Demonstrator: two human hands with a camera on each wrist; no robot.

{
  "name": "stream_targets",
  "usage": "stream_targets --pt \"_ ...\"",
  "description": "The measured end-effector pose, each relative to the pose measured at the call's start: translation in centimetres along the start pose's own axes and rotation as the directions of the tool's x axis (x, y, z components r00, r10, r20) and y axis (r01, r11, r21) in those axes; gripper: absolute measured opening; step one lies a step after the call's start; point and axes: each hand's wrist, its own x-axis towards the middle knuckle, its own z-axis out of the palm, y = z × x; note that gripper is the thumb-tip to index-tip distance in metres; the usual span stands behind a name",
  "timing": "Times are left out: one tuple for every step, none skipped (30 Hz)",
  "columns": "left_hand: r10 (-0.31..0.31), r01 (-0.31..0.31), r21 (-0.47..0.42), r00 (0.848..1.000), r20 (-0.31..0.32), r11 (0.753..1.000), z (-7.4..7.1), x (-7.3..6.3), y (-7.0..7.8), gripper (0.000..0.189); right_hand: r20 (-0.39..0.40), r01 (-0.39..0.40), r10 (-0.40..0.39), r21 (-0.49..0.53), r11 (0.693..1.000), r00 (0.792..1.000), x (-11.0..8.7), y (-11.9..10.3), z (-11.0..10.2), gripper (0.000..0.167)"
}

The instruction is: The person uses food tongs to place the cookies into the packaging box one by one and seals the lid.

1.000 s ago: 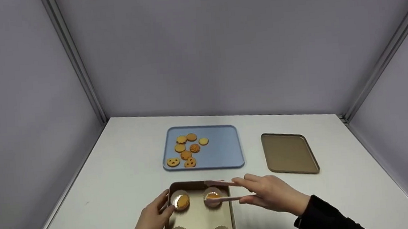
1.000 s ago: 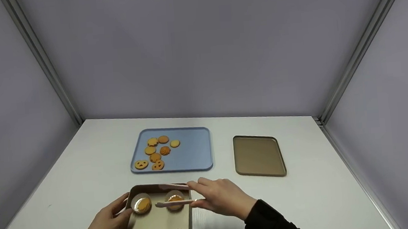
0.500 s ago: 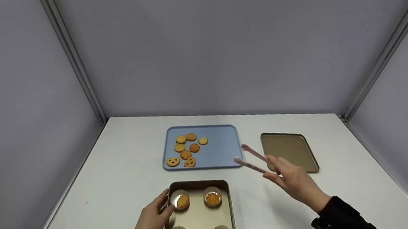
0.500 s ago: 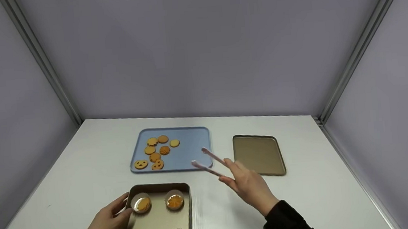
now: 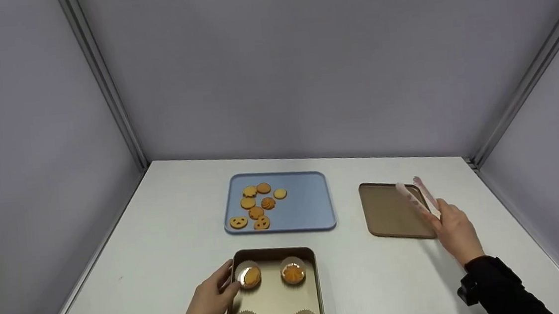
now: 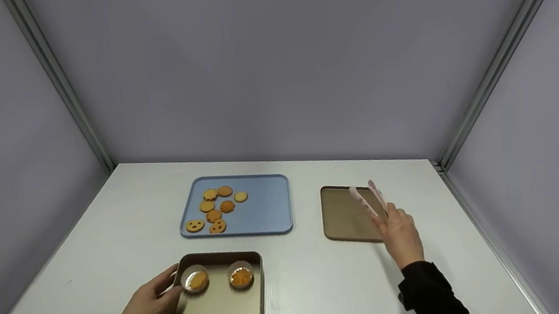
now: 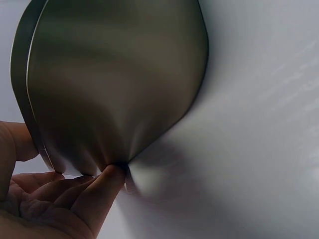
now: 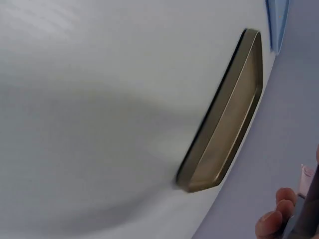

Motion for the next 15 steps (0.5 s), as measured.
stream_targets --pt "0.001 -0.001 -0.001 1.0 0.0 1.0 0.0 0.0 0.0 0.061 -0.007 -0.015 0.015 -0.01 1.0 1.0 -0.1 0.7 -0.1 0.04" --pt "0.002 -0.002 0.001 1.0 -0.001 1.0 0.0 0.0 0.0 0.061 -0.008 -0.033 0.033 -0.018 0.999 0.999 -0.1 1.3 -0.1 0.04" --pt "0.003 -0.003 0.002 1.0 -0.002 1.0 0.0 0.0 0.0 0.061 -0.006 -0.05 0.05 -0.024 0.998 0.999 -0.2 1.9 -0.2 0.039" --pt "0.005 -0.005 0.005 1.0 -0.003 1.0 -0.1 0.0 0.1 0.061 0.0 -0.069 0.07 -0.032 0.997 0.998 -0.2 2.4 -0.2 0.039" --pt "0.007 -0.006 0.006 1.0 -0.005 1.0 -0.1 0.0 0.1 0.061 0.004 -0.09 0.09 -0.042 0.995 0.996 -0.3 2.8 -0.3 0.039" --pt "0.007 -0.007 0.008 1.0 -0.006 1.0 -0.1 0.0 0.1 0.061 0.004 -0.109 0.109 -0.053 0.993 0.994 -0.3 3.3 -0.3 0.04" --pt "0.009 -0.009 0.01 1.0 -0.008 1.0 -0.1 0.0 0.1 0.061 0.005 -0.128 0.129 -0.062 0.99 0.992 -0.4 3.7 -0.4 0.041" --pt "0.011 -0.011 0.011 1.0 -0.009 1.0 0.0 0.1 0.1 0.061 0.006 -0.146 0.147 -0.069 0.987 0.989 -0.4 4.1 -0.4 0.042" --pt "0.012 -0.012 0.01 1.0 -0.009 1.0 0.0 0.1 0.1 0.061 0.008 -0.166 0.167 -0.077 0.983 0.986 -0.5 4.4 -0.4 0.043" --pt "0.014 -0.014 0.012 1.0 -0.011 1.0 0.0 0.1 0.1 0.061 0.011 -0.187 0.188 -0.084 0.979 0.982 -0.6 4.6 -0.4 0.044" --pt "0.015 -0.015 0.014 1.0 -0.012 1.0 0.0 0.1 0.0 0.061 0.017 -0.207 0.209 -0.089 0.974 0.978 -0.7 4.9 -0.4 0.046" --pt "0.015 -0.015 0.01 1.0 -0.006 1.0 0.0 0.1 0.0 0.061 0.03 -0.225 0.228 -0.094 0.97 0.973 -0.8 5.1 -0.3 0.047" --pt "0.015 -0.015 0.006 1.0 -0.002 1.0 0.0 0.0 0.0 0.061 0.046 -0.243 0.248 -0.099 0.965 0.968 -0.9 5.2 -0.3 0.048" --pt "0.014 -0.014 0.001 1.0 0.003 1.0 0.0 0.0 0.0 0.061 0.059 -0.258 0.265 -0.108 0.96 0.963 -1.0 5.4 -0.2 0.048" --pt "0.014 -0.014 -0.001 1.0 0.007 1.0 -0.1 0.0 0.0 0.061 0.074 -0.268 0.278 -0.116 0.956 0.958 -1.2 5.5 -0.1 0.048"
